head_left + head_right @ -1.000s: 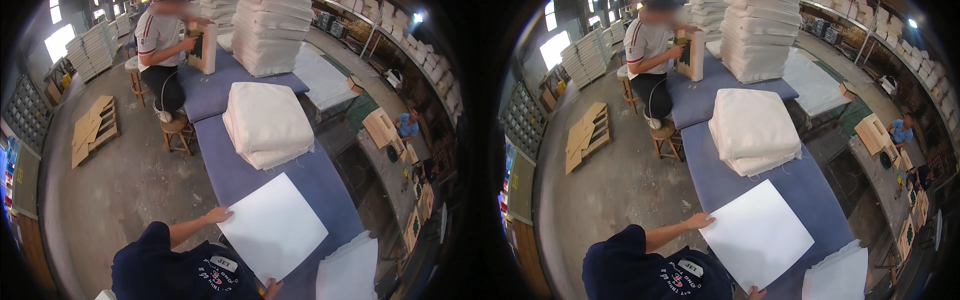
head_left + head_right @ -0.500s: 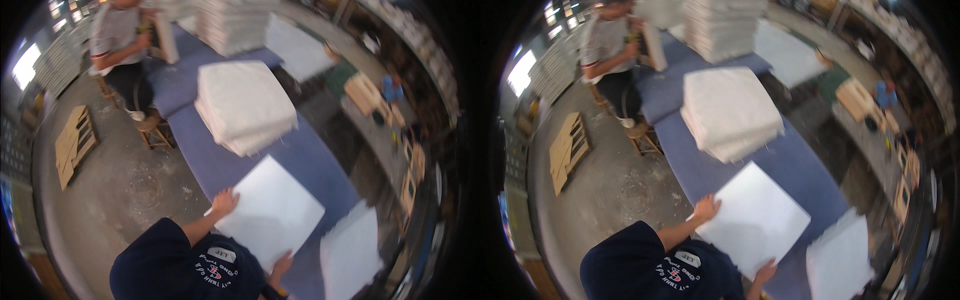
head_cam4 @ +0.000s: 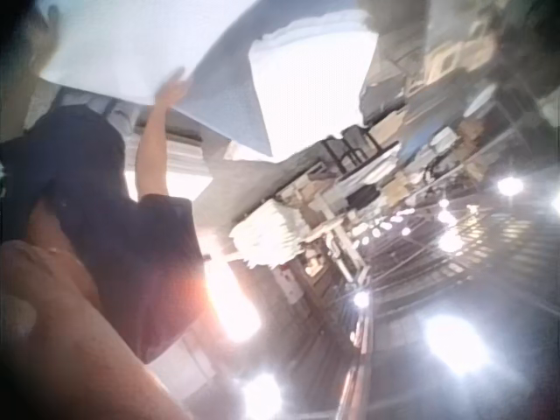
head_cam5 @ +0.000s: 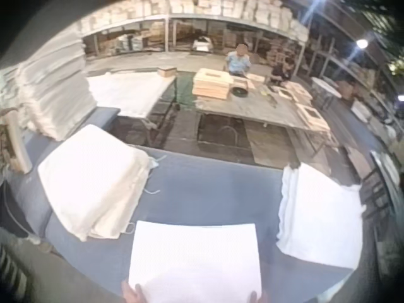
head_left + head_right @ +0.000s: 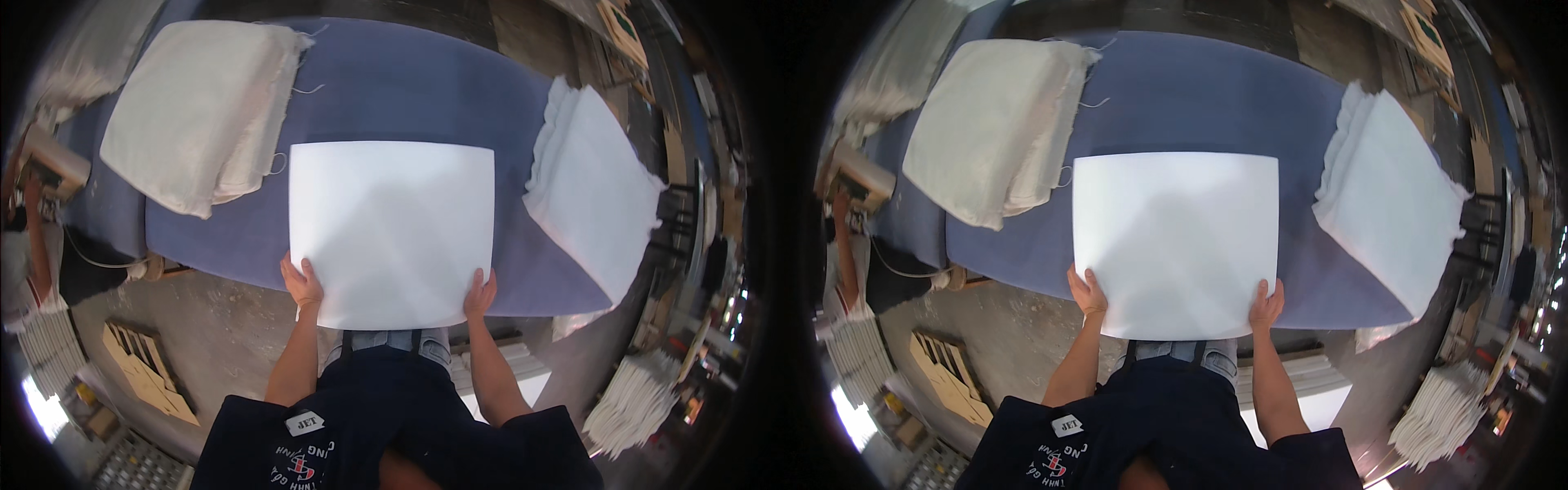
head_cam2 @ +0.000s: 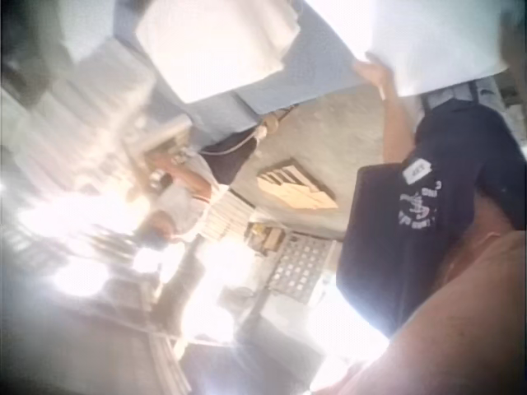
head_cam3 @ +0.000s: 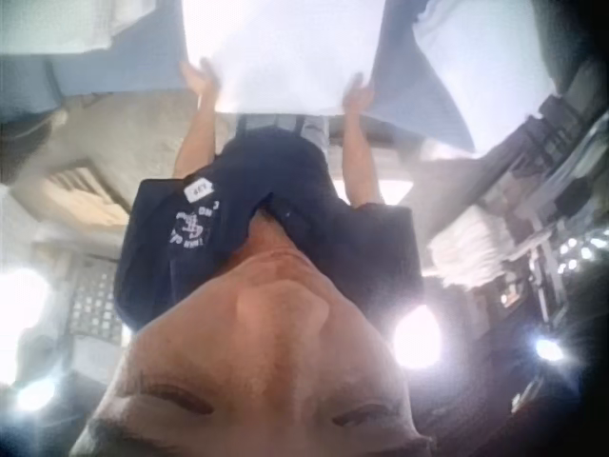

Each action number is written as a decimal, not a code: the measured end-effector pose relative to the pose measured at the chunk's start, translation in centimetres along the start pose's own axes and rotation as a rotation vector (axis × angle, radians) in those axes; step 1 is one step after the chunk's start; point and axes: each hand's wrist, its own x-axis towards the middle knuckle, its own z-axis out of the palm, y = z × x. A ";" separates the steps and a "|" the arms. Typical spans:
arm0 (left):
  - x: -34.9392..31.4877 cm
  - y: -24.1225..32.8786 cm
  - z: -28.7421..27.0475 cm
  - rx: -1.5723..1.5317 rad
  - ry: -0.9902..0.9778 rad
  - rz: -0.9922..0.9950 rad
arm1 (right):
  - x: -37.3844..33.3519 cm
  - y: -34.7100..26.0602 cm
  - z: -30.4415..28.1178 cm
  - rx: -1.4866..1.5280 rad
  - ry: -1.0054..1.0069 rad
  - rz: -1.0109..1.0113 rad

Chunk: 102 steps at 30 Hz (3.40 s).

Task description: The person repeatedly picks up white cushion-like objects, wraps them in white fabric, and places them on a blue table. The person also handles a wooden frame and a yellow bucket during the process.

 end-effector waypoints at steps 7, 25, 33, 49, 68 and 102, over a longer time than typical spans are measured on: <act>-0.9 -0.3 0.8 -0.001 0.052 -0.115 | 0.3 0.1 -0.3 -0.074 0.019 0.052; -5.4 -2.1 -3.6 0.271 -0.198 0.054 | -7.5 6.9 -11.9 0.388 -0.323 0.056; -16.2 6.9 7.7 -0.168 -0.366 0.125 | -20.3 35.1 -30.8 0.121 -0.472 0.530; -45.4 30.8 31.1 0.846 -0.708 0.506 | -40.7 57.2 -43.7 0.435 0.556 1.023; -52.6 64.9 42.3 0.232 -0.595 1.255 | -9.7 63.2 -58.8 0.554 0.141 0.970; -57.4 62.9 40.1 0.192 -0.851 0.988 | 19.0 46.6 -62.0 0.931 -0.423 0.341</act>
